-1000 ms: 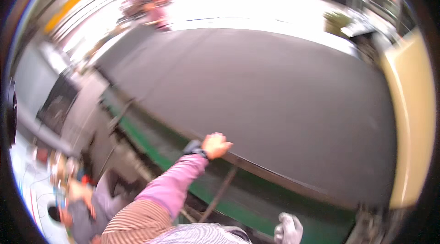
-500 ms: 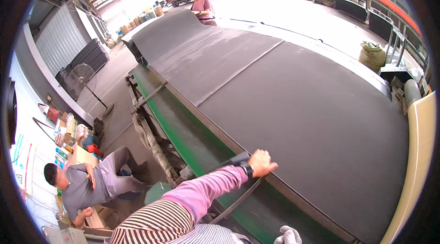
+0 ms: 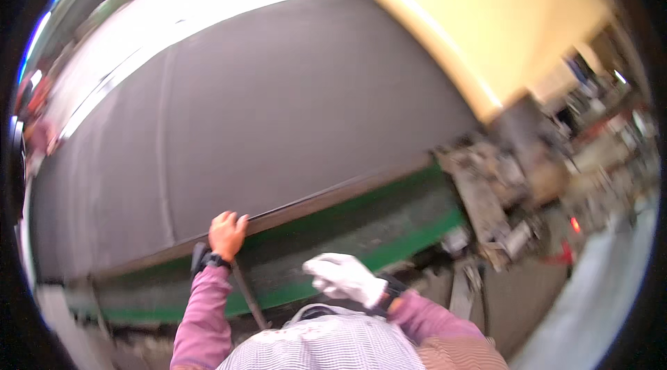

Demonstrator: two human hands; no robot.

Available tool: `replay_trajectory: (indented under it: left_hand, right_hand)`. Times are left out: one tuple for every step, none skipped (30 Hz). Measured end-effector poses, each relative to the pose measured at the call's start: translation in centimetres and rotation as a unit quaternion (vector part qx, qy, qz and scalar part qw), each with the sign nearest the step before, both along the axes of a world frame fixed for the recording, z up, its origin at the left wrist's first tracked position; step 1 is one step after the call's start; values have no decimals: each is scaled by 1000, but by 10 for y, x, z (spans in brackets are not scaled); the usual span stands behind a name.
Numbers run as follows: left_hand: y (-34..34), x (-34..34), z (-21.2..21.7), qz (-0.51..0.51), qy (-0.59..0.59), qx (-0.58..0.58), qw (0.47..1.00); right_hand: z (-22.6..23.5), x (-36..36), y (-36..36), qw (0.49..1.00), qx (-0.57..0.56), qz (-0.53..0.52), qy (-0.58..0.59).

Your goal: Smoothing and aligning large industrial mats as they move along a conveyor belt in a manufacturing facility.

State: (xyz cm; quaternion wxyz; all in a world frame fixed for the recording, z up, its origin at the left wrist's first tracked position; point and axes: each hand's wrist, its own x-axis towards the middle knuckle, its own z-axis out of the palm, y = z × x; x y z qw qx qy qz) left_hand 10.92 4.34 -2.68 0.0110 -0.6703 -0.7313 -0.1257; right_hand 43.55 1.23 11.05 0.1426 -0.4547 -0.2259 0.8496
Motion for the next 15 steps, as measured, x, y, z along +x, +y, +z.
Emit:
replay_trajectory:
  left_hand:
    - [-4, 5, 9, 9, -12, -25, 1000]
    - [5, 24, 14, -43, -47, -14, 998]
    - [17, 47, 21, -77, -76, -6, 994]
    - [30, 68, 7, -102, -123, -16, 987]
    - [37, 83, 1, -146, -184, -13, 972]
    - [36, 90, 5, -160, -168, 30, 972]
    - [31, 85, 15, -138, -194, 49, 970]
    - [31, 70, 23, -126, -224, 70, 964]
    - [29, 46, 32, -97, -205, 91, 970]
    - [22, 16, 37, -73, -190, 110, 973]
    - [14, -21, 37, -13, -166, 112, 980]
    - [3, -59, 38, 43, -144, 112, 982]
    - [-6, -95, 28, 98, -110, 124, 981]
    - [-13, -131, 20, 138, -71, 105, 982]
    - [-21, -161, 10, 186, -51, 76, 978]
  right_hand:
    - [-8, 2, -4, 999, -9, -10, 52]
    - [-2, 2, -1, 1000, 13, -10, 24]
    - [-1, 8, 5, 998, 39, -45, 9]
    - [-9, 15, 13, 996, 59, -63, -1]
    - [-13, 18, 17, 990, 102, -92, -27]
    - [-15, 17, 24, 981, 151, -115, -43]
    - [-21, 16, 31, 978, 164, -131, -22]
    - [-31, 7, 41, 972, 176, -156, -6]
    - [-40, -1, 50, 970, 205, -134, 6]
    - [-47, -9, 60, 965, 234, -117, 15]
    - [-51, -26, 67, 962, 260, -87, 1]
    - [-57, -43, 75, 959, 271, -80, 15]
    - [-61, -60, 84, 951, 302, -58, -32]
    - [-67, -76, 96, 930, 358, -27, -70]
    - [-69, -92, 106, 915, 389, -11, -105]
